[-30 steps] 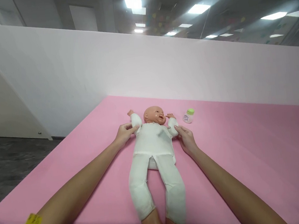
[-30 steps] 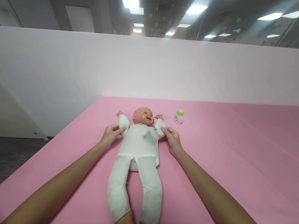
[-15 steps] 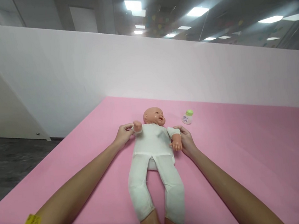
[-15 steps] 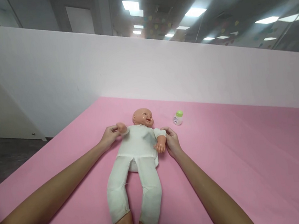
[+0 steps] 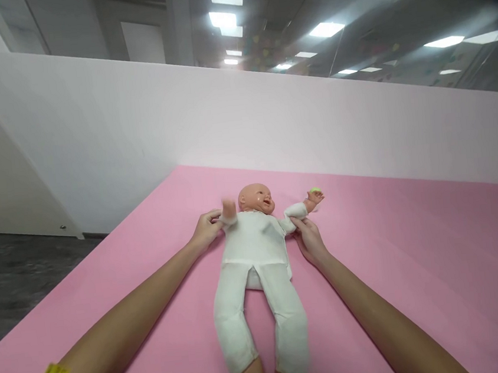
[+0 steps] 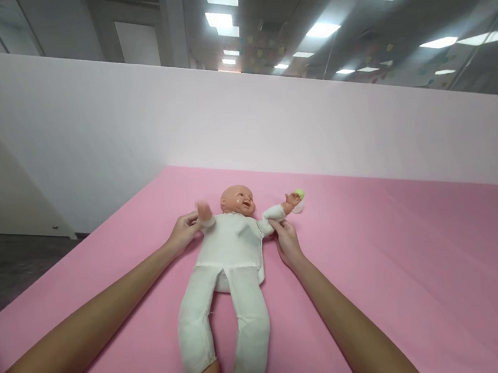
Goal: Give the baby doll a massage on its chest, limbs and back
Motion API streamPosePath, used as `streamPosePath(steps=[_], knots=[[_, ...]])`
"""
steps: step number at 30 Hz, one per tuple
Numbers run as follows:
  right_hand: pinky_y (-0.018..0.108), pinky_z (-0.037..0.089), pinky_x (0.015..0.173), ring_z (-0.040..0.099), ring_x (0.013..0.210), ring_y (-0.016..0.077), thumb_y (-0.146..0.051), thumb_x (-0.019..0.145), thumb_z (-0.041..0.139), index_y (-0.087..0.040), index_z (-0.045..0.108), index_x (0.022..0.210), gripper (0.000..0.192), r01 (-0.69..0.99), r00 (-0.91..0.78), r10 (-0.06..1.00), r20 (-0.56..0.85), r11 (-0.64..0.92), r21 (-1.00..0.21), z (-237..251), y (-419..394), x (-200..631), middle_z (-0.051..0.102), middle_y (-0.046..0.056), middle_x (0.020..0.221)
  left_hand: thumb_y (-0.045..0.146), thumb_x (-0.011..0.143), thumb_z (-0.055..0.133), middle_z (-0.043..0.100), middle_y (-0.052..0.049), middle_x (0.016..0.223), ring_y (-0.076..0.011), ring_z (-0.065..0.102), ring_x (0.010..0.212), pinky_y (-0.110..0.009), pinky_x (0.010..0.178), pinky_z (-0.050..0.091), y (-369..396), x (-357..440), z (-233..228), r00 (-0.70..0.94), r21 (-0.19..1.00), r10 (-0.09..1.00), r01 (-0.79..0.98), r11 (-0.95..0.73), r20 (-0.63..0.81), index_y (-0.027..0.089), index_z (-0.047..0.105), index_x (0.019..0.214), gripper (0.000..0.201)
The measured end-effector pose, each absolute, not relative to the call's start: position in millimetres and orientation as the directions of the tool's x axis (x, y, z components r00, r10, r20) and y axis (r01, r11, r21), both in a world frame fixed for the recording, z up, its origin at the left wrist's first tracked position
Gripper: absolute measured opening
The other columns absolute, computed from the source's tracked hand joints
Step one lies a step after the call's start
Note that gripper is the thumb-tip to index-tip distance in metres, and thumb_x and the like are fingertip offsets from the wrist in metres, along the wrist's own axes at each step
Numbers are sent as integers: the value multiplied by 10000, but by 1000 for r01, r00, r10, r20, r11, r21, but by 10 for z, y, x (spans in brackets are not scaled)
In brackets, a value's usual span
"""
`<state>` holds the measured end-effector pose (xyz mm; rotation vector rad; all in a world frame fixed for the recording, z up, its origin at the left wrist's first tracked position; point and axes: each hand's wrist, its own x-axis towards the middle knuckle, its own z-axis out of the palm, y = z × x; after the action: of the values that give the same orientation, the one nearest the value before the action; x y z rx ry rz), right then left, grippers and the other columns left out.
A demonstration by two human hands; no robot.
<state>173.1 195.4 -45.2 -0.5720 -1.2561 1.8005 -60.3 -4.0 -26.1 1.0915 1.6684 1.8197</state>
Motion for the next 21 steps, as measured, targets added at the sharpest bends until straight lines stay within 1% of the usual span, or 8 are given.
streamPosePath(steps=[2, 3, 8, 11, 14, 17, 21], knots=[[303, 495, 658, 612, 738, 183, -461, 643, 903, -207, 721, 825, 362, -380, -539, 838, 82, -155, -912, -443, 1951, 1733, 692, -3, 756, 353, 716, 804, 742, -107, 1116, -241, 665, 934, -295, 718, 478, -35, -605, -267, -594, 966, 763, 189, -175, 254, 168, 805, 969, 313], [308, 498, 663, 616, 748, 189, -477, 646, 903, -206, 716, 816, 371, -377, -543, 836, 76, -162, -912, -437, 1947, 1735, 691, 0, 753, 351, 716, 804, 742, -109, 1108, -242, 665, 929, -295, 715, 480, -32, -606, -268, -597, 967, 762, 186, -173, 251, 165, 803, 974, 317], [324, 500, 703, 627, 797, 205, -491, 669, 893, -205, 735, 885, 391, -366, -558, 824, 99, -137, -921, -421, 1914, 1740, 707, 8, 798, 416, 752, 824, 739, -91, 978, -229, 657, 885, -298, 742, 483, -37, -618, -259, -600, 967, 759, 181, -180, 253, 149, 769, 957, 341], [319, 501, 734, 632, 816, 194, -455, 664, 898, -209, 739, 933, 398, -376, -542, 830, 132, -99, -921, -432, 1909, 1737, 714, 2, 837, 499, 777, 818, 728, -95, 934, -226, 651, 850, -306, 740, 483, -50, -622, -254, -600, 966, 758, 186, -179, 256, 134, 752, 913, 394], [310, 506, 762, 637, 837, 185, -383, 660, 895, -213, 728, 957, 381, -391, -549, 822, 150, -94, -916, -438, 1913, 1735, 720, -3, 879, 543, 782, 812, 723, -96, 923, -224, 647, 832, -304, 729, 480, -59, -616, -250, -599, 965, 757, 195, -177, 260, 131, 745, 907, 436], [298, 510, 748, 633, 830, 182, -365, 673, 882, -216, 718, 974, 374, -400, -551, 822, 146, -106, -910, -430, 1910, 1735, 716, -3, 890, 554, 774, 814, 716, -90, 905, -223, 643, 824, -298, 715, 476, -57, -607, -246, -608, 962, 747, 211, -173, 268, 133, 739, 914, 450], [288, 520, 698, 619, 794, 179, -445, 687, 882, -218, 719, 958, 389, -407, -533, 838, 114, -136, -903, -422, 1898, 1730, 694, -2, 853, 589, 766, 797, 702, -90, 830, -229, 638, 776, -302, 672, 471, -45, -602, -249, -650, 959, 708, 241, -150, 274, 129, 738, 896, 482]])
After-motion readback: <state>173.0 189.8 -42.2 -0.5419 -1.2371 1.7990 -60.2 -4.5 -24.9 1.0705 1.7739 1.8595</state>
